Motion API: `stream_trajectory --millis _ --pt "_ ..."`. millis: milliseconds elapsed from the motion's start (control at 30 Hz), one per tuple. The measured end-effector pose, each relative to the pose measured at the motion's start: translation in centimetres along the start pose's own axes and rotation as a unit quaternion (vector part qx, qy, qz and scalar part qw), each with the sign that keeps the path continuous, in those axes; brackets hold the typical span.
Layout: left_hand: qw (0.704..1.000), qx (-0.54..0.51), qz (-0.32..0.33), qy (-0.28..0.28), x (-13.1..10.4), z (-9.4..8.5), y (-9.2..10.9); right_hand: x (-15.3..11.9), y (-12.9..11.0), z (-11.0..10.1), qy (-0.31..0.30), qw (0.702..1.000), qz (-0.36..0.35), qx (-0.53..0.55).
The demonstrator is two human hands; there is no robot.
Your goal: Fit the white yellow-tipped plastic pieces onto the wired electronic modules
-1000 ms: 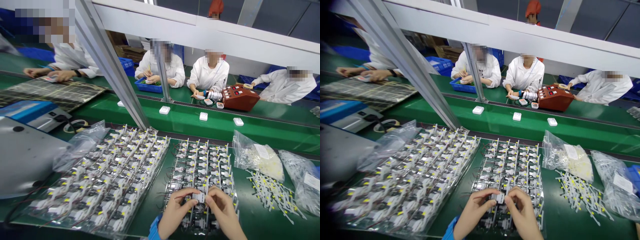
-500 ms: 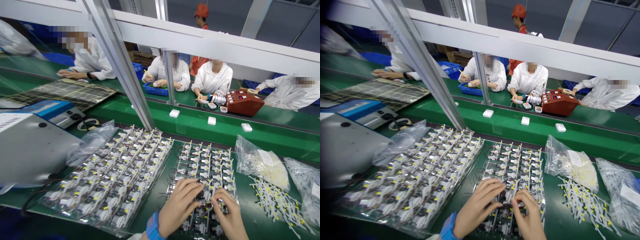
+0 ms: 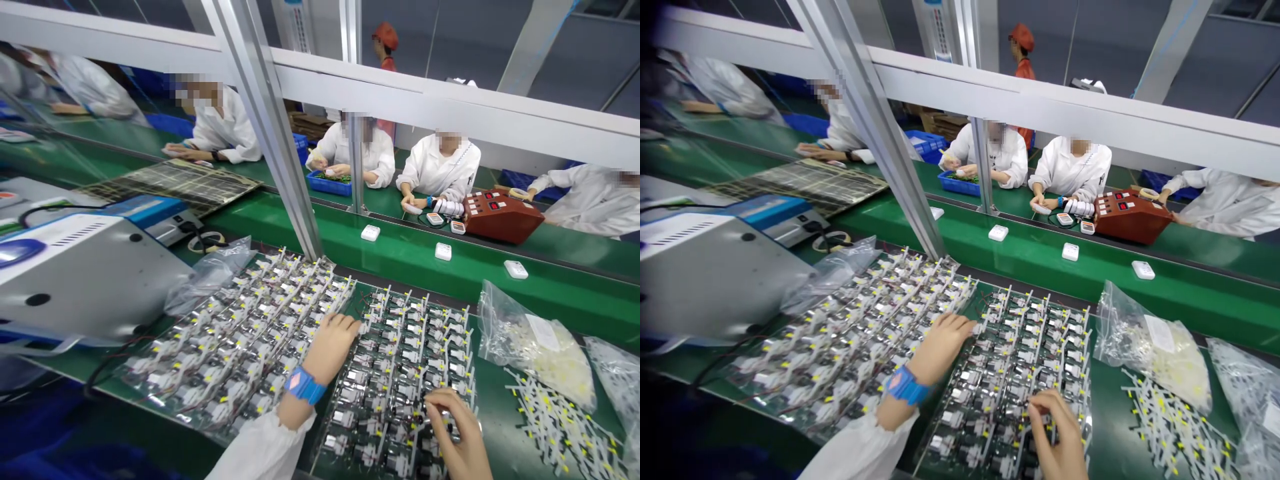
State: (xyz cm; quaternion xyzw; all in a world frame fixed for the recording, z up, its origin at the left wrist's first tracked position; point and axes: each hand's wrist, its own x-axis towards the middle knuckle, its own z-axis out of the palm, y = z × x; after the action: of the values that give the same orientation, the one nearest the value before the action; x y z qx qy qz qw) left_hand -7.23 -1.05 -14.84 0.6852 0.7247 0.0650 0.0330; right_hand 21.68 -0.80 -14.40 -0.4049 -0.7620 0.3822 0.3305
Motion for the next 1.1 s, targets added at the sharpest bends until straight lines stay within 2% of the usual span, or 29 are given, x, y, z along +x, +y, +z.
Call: stream_trajectory --millis 100,200,300,433,667,833,1100 --pt "0.999 0.015 -0.047 -0.011 0.9 0.6 -0.8 0.0 -0.3 0.3 0.017 0.999 -0.014 0.023" --pt "0.997 0.014 -0.065 -0.026 1.4 1.1 -1.1 0.0 -0.6 0.5 0.042 0.998 -0.023 0.035" --pt "0.998 -0.003 -0.054 -0.04 1.6 1.4 -1.4 0.0 -0.7 0.6 0.063 0.997 -0.028 0.04" --pt "0.998 -0.026 -0.035 -0.049 1.7 1.6 -1.5 0.1 -0.6 0.7 0.045 0.997 -0.028 0.048" --pt "0.997 -0.043 -0.036 -0.046 2.1 2.1 -1.3 0.2 -0.6 0.8 0.031 0.998 -0.023 0.048" --pt "0.997 -0.037 -0.052 -0.042 2.2 1.6 -1.3 0.1 -0.6 1.0 0.037 0.998 -0.021 0.046" --pt "0.998 -0.017 -0.05 -0.042 2.4 0.3 0.0 0.2 -0.8 1.2 0.051 0.998 -0.03 0.032"
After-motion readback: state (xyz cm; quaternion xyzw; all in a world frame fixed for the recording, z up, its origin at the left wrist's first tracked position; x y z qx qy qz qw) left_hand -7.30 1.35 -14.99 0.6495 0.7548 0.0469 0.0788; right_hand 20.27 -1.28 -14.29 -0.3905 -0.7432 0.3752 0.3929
